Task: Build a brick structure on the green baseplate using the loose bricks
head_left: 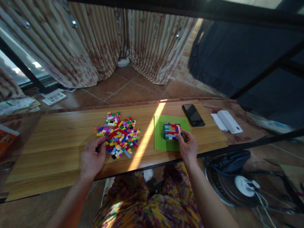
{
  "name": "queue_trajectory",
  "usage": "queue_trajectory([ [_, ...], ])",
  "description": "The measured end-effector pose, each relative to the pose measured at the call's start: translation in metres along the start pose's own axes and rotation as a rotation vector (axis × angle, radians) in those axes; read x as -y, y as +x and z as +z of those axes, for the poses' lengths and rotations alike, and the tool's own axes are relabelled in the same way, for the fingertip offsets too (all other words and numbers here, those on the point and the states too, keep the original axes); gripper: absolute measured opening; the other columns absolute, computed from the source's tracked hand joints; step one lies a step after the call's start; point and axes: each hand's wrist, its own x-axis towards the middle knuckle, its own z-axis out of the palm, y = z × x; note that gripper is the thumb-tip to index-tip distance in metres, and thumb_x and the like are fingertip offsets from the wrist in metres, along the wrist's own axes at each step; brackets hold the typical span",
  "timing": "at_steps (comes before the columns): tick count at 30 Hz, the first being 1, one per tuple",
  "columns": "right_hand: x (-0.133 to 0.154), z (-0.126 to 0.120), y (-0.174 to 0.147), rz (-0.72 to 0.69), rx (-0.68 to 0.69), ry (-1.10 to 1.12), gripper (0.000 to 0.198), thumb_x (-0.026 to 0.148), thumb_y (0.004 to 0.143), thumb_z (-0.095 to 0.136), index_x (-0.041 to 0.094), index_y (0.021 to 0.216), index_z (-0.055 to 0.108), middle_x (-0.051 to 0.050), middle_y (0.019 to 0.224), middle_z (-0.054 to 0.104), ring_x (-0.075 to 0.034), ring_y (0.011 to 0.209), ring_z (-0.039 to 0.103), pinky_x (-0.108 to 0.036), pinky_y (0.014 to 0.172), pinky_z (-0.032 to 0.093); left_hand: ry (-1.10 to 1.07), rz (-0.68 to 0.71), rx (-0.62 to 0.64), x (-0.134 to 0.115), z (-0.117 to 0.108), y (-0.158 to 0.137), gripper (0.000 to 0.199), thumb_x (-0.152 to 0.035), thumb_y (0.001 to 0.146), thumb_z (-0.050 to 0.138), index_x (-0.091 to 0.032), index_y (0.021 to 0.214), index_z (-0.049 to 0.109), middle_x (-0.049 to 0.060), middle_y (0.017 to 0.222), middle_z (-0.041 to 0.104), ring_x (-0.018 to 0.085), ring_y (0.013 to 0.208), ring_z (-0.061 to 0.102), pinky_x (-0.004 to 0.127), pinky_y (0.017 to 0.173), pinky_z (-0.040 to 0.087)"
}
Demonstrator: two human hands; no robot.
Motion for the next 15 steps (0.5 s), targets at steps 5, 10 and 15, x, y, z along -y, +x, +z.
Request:
queue_trajectory([
  [5,-0.003,0.003,-0.001,-0.011,0.012,-0.022,0.045,0.053,0.081,0.057,0.018,0.107,0.067,-0.011,0.104,0.069,-0.025,0.096,0.061,-0.041,0.088,0.044,-0.004,-0.006,0.009,0.000,0.000,0.000,0.027,-0.029,0.085,0.050,-0.018,0.104,0.065,0.007,0.101,0.071,0.021,0.095,0.066,0.036,0.088,0.052],
  [10,-0.005,-0.002,0.003,-0.015,0.094,-0.004,0.049,0.053,0.080,0.057,0.016,0.111,0.065,-0.012,0.103,0.069,-0.024,0.093,0.062,-0.040,0.085,0.046,-0.011,-0.004,-0.004,-0.006,-0.002,-0.001,0.026,-0.027,0.085,0.050,-0.018,0.104,0.065,0.008,0.102,0.071,0.021,0.096,0.066,0.036,0.090,0.051],
  [15,0.014,-0.012,-0.007,-0.138,-0.072,-0.107,0.043,0.048,0.086,0.054,0.014,0.110,0.066,-0.014,0.102,0.067,-0.026,0.097,0.060,-0.043,0.088,0.046,-0.015,-0.015,0.007,-0.008,-0.003,-0.002,0.025,-0.026,0.085,0.049,-0.019,0.104,0.065,0.007,0.101,0.071,0.021,0.096,0.066,0.036,0.091,0.051],
])
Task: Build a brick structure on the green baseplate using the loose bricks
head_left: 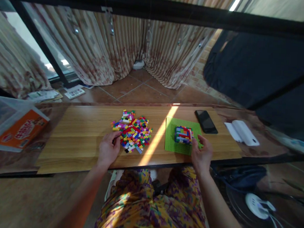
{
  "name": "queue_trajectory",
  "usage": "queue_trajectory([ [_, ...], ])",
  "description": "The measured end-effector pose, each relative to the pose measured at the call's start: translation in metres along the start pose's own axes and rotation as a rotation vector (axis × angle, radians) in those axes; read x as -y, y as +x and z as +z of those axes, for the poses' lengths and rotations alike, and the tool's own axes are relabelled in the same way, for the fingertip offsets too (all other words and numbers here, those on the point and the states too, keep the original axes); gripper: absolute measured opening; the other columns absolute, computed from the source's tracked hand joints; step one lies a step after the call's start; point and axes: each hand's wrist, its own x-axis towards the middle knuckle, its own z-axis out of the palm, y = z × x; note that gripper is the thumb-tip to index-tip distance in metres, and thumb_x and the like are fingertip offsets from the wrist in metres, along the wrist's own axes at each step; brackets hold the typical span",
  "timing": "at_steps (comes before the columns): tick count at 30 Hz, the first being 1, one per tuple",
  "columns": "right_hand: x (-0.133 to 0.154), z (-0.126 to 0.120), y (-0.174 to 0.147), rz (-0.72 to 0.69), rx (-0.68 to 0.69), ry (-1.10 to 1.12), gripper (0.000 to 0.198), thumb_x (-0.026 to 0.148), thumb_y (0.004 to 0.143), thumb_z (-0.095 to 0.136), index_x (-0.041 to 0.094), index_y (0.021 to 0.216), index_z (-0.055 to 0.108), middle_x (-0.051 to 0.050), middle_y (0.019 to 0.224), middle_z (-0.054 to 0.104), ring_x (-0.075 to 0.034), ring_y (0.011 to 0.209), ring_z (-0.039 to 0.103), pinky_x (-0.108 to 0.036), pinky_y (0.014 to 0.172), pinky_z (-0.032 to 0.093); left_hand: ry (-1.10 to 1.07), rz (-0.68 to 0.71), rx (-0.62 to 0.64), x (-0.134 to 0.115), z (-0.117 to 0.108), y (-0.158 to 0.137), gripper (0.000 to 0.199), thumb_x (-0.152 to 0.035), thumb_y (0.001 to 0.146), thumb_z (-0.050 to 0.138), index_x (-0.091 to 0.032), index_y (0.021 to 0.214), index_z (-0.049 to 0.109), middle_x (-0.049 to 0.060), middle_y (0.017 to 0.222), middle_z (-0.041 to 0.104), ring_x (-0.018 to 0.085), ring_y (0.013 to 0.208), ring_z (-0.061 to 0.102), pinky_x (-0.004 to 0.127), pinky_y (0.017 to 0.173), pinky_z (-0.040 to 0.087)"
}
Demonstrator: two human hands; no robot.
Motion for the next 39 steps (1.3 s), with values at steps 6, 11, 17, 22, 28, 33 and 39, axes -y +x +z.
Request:
queue_trajectory([
  [6,0.056,0.010,-0.045,-0.373,0.260,0.142,0.019,0.029,0.091,0.052,0.022,0.096,0.069,-0.008,0.101,0.066,-0.021,0.096,0.060,-0.038,0.085,0.048,-0.029,0.001,0.009,0.000,0.000,-0.002,0.025,-0.023,0.085,0.049,-0.019,0.104,0.064,0.007,0.102,0.071,0.021,0.097,0.065,0.036,0.091,0.051],
  [11,0.092,0.037,-0.083,-0.497,0.594,0.185,0.018,0.022,0.092,0.051,0.023,0.093,0.069,-0.005,0.096,0.067,-0.020,0.092,0.058,-0.034,0.081,0.048,-0.033,0.007,0.002,-0.001,-0.001,-0.001,0.025,-0.023,0.084,0.050,-0.019,0.105,0.064,0.006,0.101,0.071,0.020,0.095,0.065,0.035,0.089,0.051],
  [17,0.104,0.064,-0.090,-0.547,0.597,0.092,0.016,0.020,0.091,0.054,0.020,0.092,0.070,-0.006,0.089,0.067,-0.020,0.088,0.056,-0.034,0.081,0.046,-0.032,0.008,-0.003,0.000,0.000,-0.002,0.025,-0.023,0.085,0.049,-0.020,0.105,0.064,0.006,0.100,0.071,0.019,0.095,0.065,0.035,0.089,0.051],
  [22,0.101,0.073,-0.088,-0.617,0.573,0.089,0.016,0.018,0.092,0.053,0.021,0.088,0.069,-0.005,0.088,0.066,-0.019,0.085,0.057,-0.033,0.080,0.045,-0.018,0.016,-0.005,0.001,0.000,-0.002,0.025,-0.024,0.086,0.049,-0.019,0.105,0.064,0.007,0.101,0.070,0.019,0.095,0.065,0.035,0.089,0.051],
  [28,0.101,0.073,-0.089,-0.658,0.583,0.074,0.013,0.017,0.090,0.056,0.020,0.088,0.068,-0.005,0.086,0.066,-0.019,0.086,0.058,-0.033,0.081,0.046,-0.018,0.020,0.008,0.000,-0.001,-0.001,0.025,-0.024,0.086,0.049,-0.020,0.105,0.065,0.007,0.101,0.070,0.020,0.096,0.064,0.035,0.089,0.051],
  [33,0.102,0.072,-0.090,-0.648,0.586,0.092,0.014,0.015,0.090,0.055,0.020,0.088,0.068,-0.005,0.091,0.067,-0.018,0.088,0.058,-0.032,0.082,0.045,-0.019,0.012,0.014,0.001,-0.001,-0.001,0.025,-0.024,0.085,0.050,-0.020,0.105,0.065,0.006,0.100,0.070,0.020,0.095,0.064,0.035,0.089,0.051],
  [39,0.101,0.067,-0.090,-0.604,0.622,0.077,0.019,0.017,0.092,0.049,0.020,0.092,0.068,-0.006,0.085,0.065,-0.019,0.085,0.058,-0.032,0.080,0.046,-0.008,-0.002,0.027,0.000,-0.001,-0.001,0.026,-0.024,0.086,0.049,-0.020,0.106,0.065,0.006,0.102,0.071,0.020,0.096,0.065,0.035,0.090,0.050],
])
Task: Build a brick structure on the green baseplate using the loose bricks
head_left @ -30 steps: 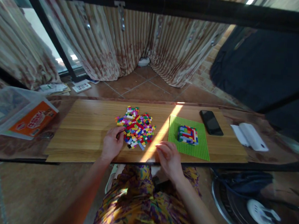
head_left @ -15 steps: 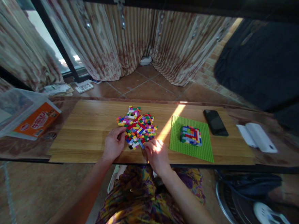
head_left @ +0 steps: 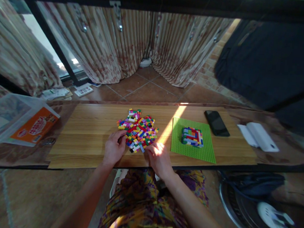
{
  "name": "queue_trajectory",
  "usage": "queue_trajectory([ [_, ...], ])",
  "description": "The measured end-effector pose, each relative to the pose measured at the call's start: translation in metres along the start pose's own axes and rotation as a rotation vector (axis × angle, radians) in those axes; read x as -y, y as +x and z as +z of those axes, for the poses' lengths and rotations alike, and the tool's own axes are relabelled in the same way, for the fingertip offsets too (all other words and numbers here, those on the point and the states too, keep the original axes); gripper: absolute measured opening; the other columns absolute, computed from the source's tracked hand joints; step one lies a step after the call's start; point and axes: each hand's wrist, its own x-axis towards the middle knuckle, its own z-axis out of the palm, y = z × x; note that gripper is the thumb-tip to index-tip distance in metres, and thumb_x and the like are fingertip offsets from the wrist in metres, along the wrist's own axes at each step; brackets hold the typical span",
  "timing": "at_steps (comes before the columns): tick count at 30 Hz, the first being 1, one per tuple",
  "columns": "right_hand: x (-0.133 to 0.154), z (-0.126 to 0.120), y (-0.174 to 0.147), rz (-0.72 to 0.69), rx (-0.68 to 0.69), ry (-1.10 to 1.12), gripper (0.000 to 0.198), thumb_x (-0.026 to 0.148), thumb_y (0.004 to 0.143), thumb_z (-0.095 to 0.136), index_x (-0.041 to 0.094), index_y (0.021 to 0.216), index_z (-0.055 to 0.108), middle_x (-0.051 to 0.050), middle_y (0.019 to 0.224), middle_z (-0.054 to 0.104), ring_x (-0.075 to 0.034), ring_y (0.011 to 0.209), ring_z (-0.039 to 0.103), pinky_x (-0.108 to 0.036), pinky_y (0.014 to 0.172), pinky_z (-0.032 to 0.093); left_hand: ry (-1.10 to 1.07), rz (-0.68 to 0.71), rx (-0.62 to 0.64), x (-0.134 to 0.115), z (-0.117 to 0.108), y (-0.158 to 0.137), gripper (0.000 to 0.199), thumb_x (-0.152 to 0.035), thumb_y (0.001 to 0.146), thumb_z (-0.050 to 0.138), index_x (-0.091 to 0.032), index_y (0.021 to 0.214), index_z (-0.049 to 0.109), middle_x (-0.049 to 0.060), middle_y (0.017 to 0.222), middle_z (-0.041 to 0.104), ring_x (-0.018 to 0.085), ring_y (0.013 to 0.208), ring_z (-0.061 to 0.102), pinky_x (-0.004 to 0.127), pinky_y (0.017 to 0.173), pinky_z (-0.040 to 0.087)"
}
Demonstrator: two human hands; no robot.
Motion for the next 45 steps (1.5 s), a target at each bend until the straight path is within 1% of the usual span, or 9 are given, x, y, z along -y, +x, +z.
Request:
queue_trajectory([
  [5,-0.007,-0.018,-0.008,0.135,-0.053,0.035,0.028,0.017,0.095,0.040,0.018,0.108,0.065,-0.010,0.094,0.063,-0.021,0.089,0.058,-0.034,0.077,0.048,0.009,-0.003,-0.007,0.000,0.000,0.000,0.026,-0.027,0.086,0.049,-0.021,0.105,0.065,0.006,0.102,0.071,0.020,0.098,0.064,0.036,0.091,0.050],
  [11,-0.025,-0.050,-0.015,0.309,-0.226,0.150,0.028,0.028,0.096,0.041,0.019,0.102,0.067,-0.009,0.092,0.065,-0.019,0.084,0.061,-0.033,0.075,0.050,-0.006,0.000,-0.017,0.002,0.002,0.002,0.026,-0.028,0.087,0.049,-0.020,0.104,0.066,0.007,0.101,0.071,0.020,0.095,0.065,0.036,0.090,0.051],
  [13,-0.034,-0.059,-0.020,0.354,-0.294,0.193,0.026,0.032,0.095,0.044,0.019,0.100,0.067,-0.008,0.094,0.067,-0.019,0.086,0.063,-0.033,0.077,0.051,-0.009,0.002,-0.014,0.001,0.001,0.002,0.026,-0.028,0.087,0.049,-0.019,0.104,0.066,0.007,0.101,0.071,0.020,0.096,0.064,0.036,0.090,0.051],
  [17,-0.057,-0.072,-0.036,0.515,-0.424,0.267,0.027,0.039,0.088,0.054,0.019,0.099,0.069,-0.008,0.094,0.071,-0.021,0.083,0.066,-0.036,0.077,0.052,-0.015,0.005,-0.008,-0.001,0.000,0.002,0.026,-0.028,0.086,0.049,-0.019,0.104,0.065,0.008,0.102,0.070,0.021,0.096,0.064,0.037,0.090,0.051],
  [21,-0.080,-0.087,-0.052,0.610,-0.525,0.214,0.031,0.043,0.084,0.059,0.018,0.098,0.071,-0.008,0.090,0.073,-0.021,0.079,0.067,-0.036,0.075,0.052,0.006,0.013,-0.015,-0.001,-0.001,0.002,0.026,-0.029,0.086,0.049,-0.020,0.104,0.065,0.007,0.102,0.071,0.021,0.095,0.064,0.036,0.089,0.051],
  [23,-0.089,-0.095,-0.056,0.612,-0.553,0.136,0.030,0.042,0.084,0.060,0.018,0.096,0.072,-0.008,0.090,0.072,-0.020,0.077,0.065,-0.034,0.072,0.052,0.013,0.018,-0.015,-0.001,0.000,0.002,0.026,-0.029,0.086,0.049,-0.020,0.104,0.065,0.007,0.101,0.071,0.021,0.094,0.065,0.036,0.089,0.051],
  [27,-0.100,-0.105,-0.053,0.531,-0.524,0.007,0.029,0.042,0.086,0.056,0.020,0.092,0.074,-0.008,0.094,0.068,-0.018,0.076,0.063,-0.032,0.068,0.051,0.033,0.018,-0.014,0.001,0.000,0.002,0.026,-0.029,0.086,0.048,-0.021,0.104,0.066,0.007,0.102,0.071,0.021,0.097,0.065,0.036,0.091,0.050],
  [35,-0.112,-0.106,-0.044,0.408,-0.422,-0.179,0.030,0.040,0.090,0.051,0.021,0.092,0.074,-0.009,0.095,0.064,-0.022,0.088,0.060,-0.038,0.077,0.050,0.027,0.024,-0.011,0.000,-0.001,0.003,0.026,-0.030,0.086,0.049,-0.021,0.104,0.066,0.007,0.101,0.071,0.021,0.095,0.065,0.036,0.089,0.051],
  [45,-0.115,-0.112,-0.040,0.331,-0.335,-0.260,0.028,0.034,0.091,0.048,0.021,0.090,0.073,-0.009,0.091,0.063,-0.022,0.087,0.058,-0.037,0.080,0.048,0.021,0.009,-0.010,0.001,0.000,0.003,0.026,-0.030,0.085,0.049,-0.021,0.103,0.065,0.007,0.100,0.071,0.022,0.094,0.065,0.036,0.088,0.051],
])
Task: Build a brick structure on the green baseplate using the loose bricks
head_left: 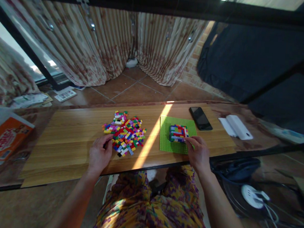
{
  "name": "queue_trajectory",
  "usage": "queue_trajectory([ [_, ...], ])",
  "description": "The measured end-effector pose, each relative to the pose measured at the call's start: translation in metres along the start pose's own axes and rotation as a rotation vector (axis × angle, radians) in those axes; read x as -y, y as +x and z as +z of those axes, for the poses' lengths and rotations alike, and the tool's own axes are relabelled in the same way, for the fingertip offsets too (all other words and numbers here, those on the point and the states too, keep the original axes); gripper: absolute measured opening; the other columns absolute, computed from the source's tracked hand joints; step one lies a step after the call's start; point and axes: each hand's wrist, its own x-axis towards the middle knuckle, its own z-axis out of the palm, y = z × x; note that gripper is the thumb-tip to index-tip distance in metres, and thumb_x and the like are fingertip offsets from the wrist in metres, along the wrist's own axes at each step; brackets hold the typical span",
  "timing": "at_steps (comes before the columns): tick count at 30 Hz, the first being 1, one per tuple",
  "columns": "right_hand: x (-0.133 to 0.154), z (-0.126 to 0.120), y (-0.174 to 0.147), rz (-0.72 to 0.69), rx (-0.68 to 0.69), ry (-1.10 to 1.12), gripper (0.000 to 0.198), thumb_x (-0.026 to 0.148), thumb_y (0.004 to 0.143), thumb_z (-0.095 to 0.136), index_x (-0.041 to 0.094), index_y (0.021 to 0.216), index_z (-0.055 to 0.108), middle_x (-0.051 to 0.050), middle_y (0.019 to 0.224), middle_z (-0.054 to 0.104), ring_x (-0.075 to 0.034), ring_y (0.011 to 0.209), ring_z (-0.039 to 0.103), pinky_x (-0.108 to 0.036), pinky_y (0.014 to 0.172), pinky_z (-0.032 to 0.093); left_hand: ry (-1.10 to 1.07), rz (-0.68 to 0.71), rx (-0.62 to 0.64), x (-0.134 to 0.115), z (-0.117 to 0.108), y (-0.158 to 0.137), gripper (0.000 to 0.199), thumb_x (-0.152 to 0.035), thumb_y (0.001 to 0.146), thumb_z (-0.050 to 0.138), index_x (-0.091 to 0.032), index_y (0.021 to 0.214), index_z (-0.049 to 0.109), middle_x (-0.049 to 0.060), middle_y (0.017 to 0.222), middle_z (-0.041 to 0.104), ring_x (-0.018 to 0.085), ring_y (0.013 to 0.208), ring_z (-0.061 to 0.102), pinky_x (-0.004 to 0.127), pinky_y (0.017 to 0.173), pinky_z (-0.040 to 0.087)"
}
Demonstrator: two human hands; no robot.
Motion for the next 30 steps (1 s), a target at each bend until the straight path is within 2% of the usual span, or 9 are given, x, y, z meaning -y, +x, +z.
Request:
queue_trajectory([
  [7,0.000,0.000,0.001,-0.044,0.022,-0.056,0.028,0.031,0.092,0.046,0.019,0.091,0.072,-0.010,0.092,0.063,-0.023,0.087,0.057,-0.037,0.079,0.047,0.000,0.007,-0.010,0.001,0.000,-0.001,0.025,-0.029,0.085,0.049,-0.020,0.103,0.065,0.007,0.099,0.071,0.022,0.094,0.065,0.036,0.088,0.051],
  [20,0.014,-0.001,0.002,-0.020,0.068,-0.214,0.027,0.021,0.091,0.044,0.017,0.088,0.071,-0.010,0.086,0.061,-0.022,0.084,0.053,-0.036,0.078,0.043,-0.011,0.005,-0.004,0.001,0.000,0.000,0.025,-0.028,0.085,0.050,-0.021,0.103,0.065,0.006,0.101,0.071,0.021,0.095,0.065,0.035,0.089,0.051],
  [30,0.017,-0.002,0.009,0.011,0.172,-0.349,0.026,0.012,0.088,0.043,0.015,0.087,0.069,-0.010,0.088,0.061,-0.020,0.081,0.052,-0.031,0.073,0.039,-0.002,-0.008,0.004,0.000,0.000,-0.001,0.028,-0.029,0.085,0.048,-0.018,0.105,0.066,0.007,0.100,0.071,0.021,0.095,0.065,0.035,0.089,0.051],
])
